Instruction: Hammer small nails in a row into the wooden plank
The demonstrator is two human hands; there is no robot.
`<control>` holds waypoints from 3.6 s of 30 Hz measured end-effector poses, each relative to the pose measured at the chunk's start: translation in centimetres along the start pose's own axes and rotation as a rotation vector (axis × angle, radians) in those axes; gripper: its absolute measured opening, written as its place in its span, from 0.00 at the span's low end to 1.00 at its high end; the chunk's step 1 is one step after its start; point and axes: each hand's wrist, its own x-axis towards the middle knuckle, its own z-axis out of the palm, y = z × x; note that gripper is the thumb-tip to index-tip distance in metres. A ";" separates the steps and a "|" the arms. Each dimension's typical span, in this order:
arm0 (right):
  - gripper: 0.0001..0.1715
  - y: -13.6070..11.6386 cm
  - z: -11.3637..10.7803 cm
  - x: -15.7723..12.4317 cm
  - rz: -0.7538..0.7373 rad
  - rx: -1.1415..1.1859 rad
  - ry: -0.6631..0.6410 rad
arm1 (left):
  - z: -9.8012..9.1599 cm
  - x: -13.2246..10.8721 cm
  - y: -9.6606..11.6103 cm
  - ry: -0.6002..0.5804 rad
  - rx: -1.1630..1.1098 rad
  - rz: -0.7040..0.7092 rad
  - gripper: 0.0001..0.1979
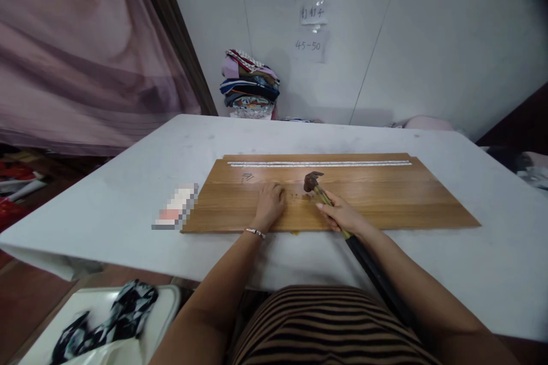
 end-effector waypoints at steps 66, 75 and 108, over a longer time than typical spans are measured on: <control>0.49 0.6 0.0 0.3 -0.015 -0.010 -0.005 | 0.0 0.0 0.0 0.007 -0.020 -0.006 0.10; 0.42 0.5 -0.1 0.0 -0.022 -0.032 -0.006 | 0.2 0.0 -0.1 0.004 -0.009 -0.021 0.10; 0.43 1.0 0.1 0.1 -0.009 -0.016 -0.028 | 0.2 -0.1 -0.1 0.000 -0.008 -0.008 0.10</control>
